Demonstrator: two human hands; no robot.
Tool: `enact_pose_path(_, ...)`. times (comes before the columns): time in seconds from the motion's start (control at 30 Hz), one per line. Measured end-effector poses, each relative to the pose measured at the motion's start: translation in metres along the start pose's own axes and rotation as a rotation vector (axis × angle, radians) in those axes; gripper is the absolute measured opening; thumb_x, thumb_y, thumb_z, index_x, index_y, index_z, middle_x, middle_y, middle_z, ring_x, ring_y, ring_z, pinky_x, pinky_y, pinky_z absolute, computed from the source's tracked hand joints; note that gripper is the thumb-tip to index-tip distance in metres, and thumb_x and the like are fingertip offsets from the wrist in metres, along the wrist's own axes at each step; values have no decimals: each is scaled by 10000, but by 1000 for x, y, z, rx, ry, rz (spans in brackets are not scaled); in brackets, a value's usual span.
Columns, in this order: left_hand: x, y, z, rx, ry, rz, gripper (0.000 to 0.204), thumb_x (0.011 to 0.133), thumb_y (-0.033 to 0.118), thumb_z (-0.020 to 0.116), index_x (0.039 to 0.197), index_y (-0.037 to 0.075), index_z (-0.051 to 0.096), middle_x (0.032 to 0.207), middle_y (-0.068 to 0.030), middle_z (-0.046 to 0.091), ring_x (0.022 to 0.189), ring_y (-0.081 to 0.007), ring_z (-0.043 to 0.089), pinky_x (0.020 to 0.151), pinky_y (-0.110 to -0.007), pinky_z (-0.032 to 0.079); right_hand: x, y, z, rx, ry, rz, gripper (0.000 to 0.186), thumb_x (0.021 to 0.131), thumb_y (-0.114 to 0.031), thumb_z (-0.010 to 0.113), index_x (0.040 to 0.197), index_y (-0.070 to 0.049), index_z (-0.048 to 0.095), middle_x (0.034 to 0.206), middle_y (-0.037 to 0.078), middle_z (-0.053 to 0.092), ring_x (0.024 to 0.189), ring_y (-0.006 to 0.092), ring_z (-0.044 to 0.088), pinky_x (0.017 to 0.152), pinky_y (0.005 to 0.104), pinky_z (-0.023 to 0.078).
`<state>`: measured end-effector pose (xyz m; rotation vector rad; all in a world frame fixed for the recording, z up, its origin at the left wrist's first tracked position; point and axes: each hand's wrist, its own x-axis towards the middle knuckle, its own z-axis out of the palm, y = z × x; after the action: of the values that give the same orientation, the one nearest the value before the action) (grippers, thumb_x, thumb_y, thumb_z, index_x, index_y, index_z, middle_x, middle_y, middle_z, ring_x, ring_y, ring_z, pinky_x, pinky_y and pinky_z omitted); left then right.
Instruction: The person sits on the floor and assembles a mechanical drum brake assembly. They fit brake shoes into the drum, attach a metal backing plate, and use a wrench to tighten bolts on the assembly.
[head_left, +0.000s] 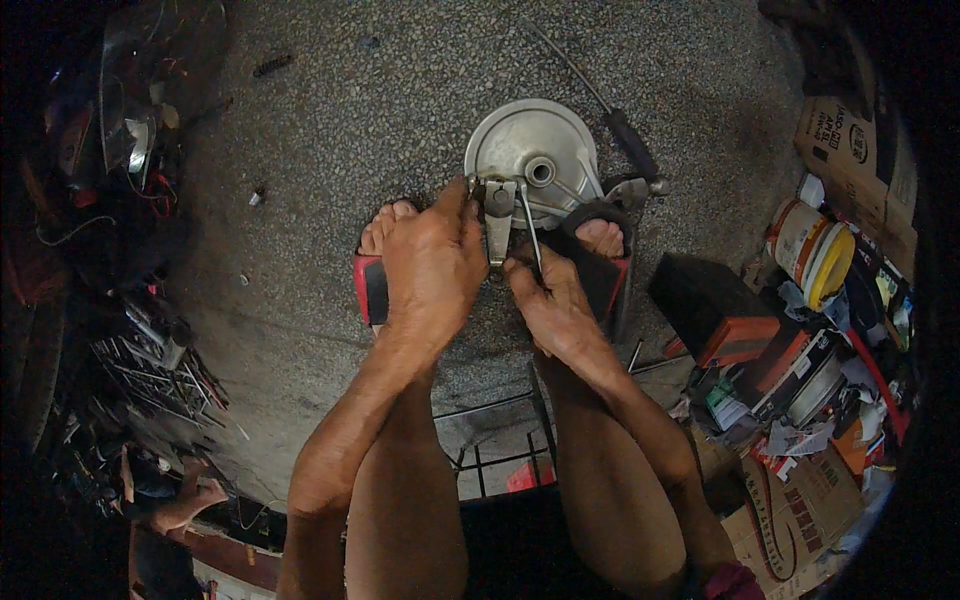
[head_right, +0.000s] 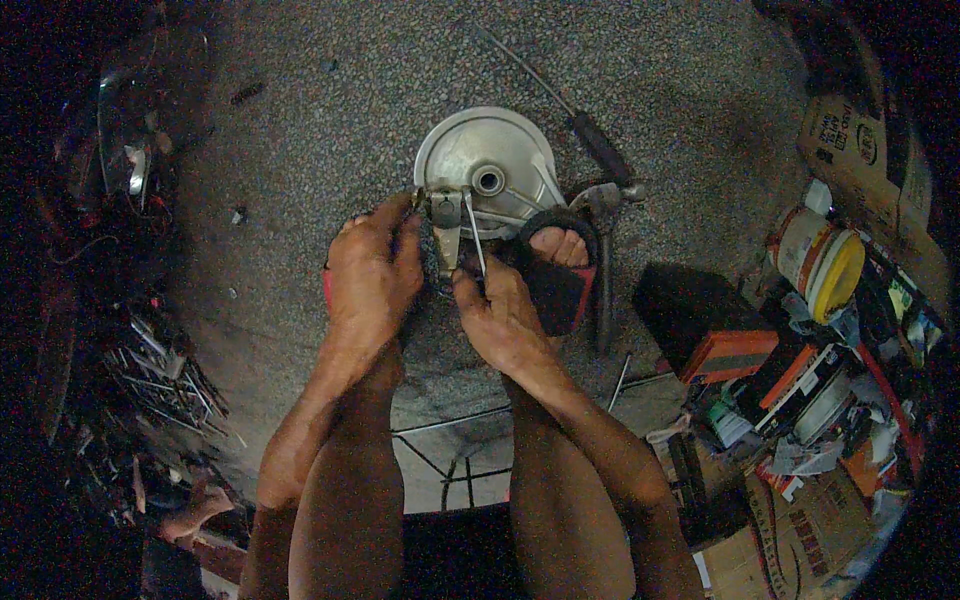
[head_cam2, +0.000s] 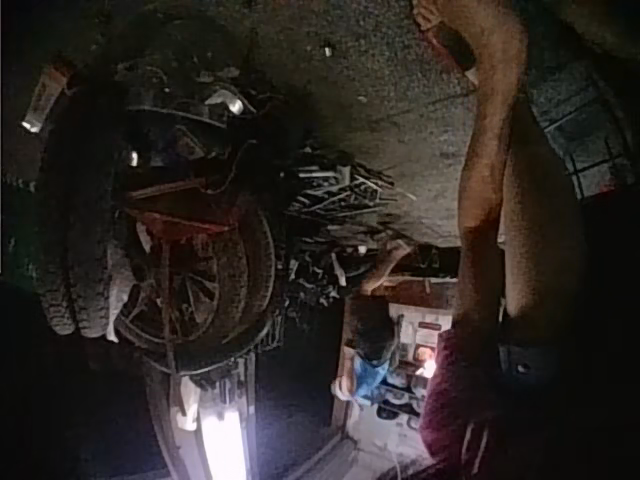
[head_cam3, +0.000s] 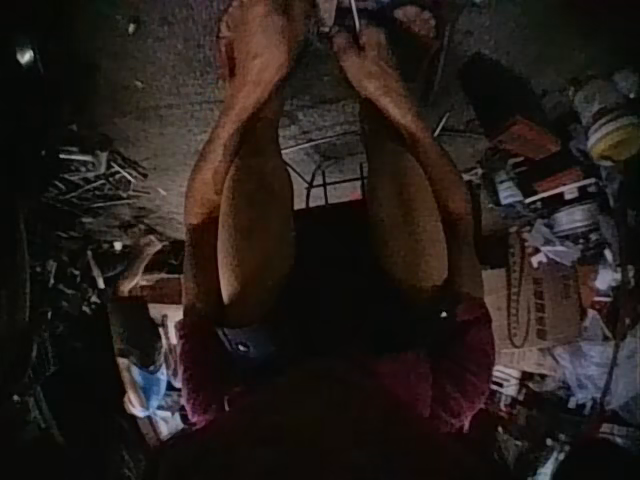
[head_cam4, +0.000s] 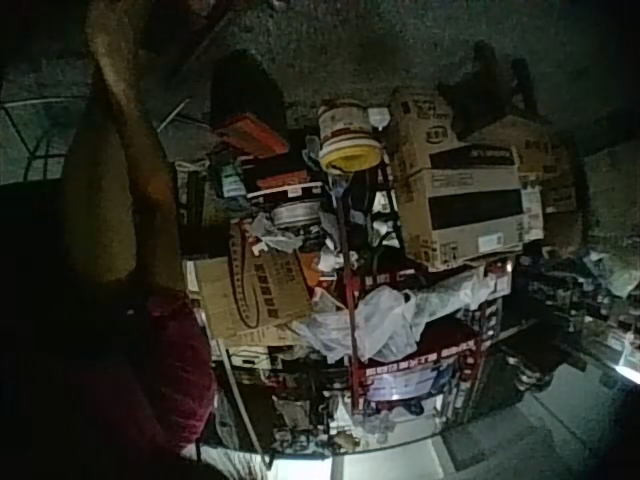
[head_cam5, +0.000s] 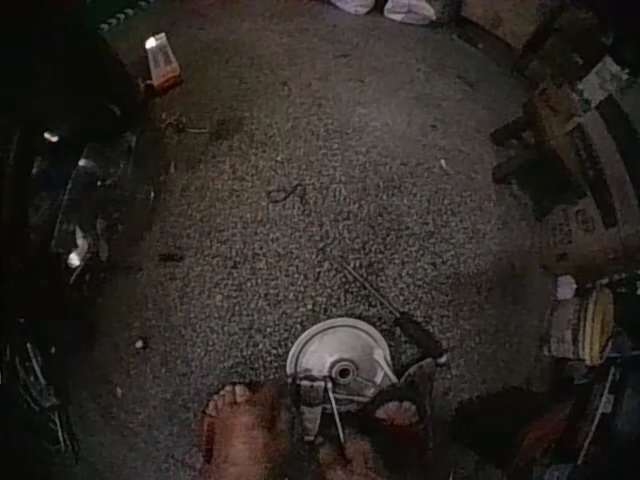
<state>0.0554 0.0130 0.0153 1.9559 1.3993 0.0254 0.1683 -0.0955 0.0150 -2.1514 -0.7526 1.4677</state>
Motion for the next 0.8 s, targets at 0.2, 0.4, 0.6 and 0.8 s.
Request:
enact_pose_path(0.2, 0, -2, 5, 155, 5, 32, 217, 844, 143, 581, 1014, 36, 662, 783, -246, 639, 759, -417, 629, 696, -502, 487, 1, -10, -5, 33, -50, 29, 234, 885, -182, 530, 1000, 15, 582, 880, 247, 636, 852, 435, 602, 767, 461, 472)
enact_pose_path(0.4, 8, 4, -2, 128, -124, 3, 159, 851, 155, 570, 912, 32, 650, 758, -232, 639, 733, -433, 626, 666, -511, 488, 2, -6, -5, 21, -63, 18, 231, 869, -177, 533, 987, 18, 573, 869, 248, 627, 823, 443, 596, 742, 472, 469)
enact_pose_path(0.6, 13, 19, -13, 74, -257, -5, 310, 815, 289, 639, 929, 4, 608, 769, -207, 656, 728, -442, 626, 655, -530, 475, -2, -4, -6, 26, -26, -50, 259, 866, -193, 556, 1002, 26, 544, 858, 251, 615, 805, 457, 586, 710, 495, 470)
enact_pose_path(0.8, -3, 19, -1, 158, -153, 73, 484, 760, 381, 697, 1000, -12, 550, 859, -222, 646, 840, -446, 582, 782, -535, 430, -20, -48, -31, -236, -39, 42, 282, 892, -167, 550, 1116, 2, 521, 888, 237, 632, 848, 424, 606, 763, 471, 447)
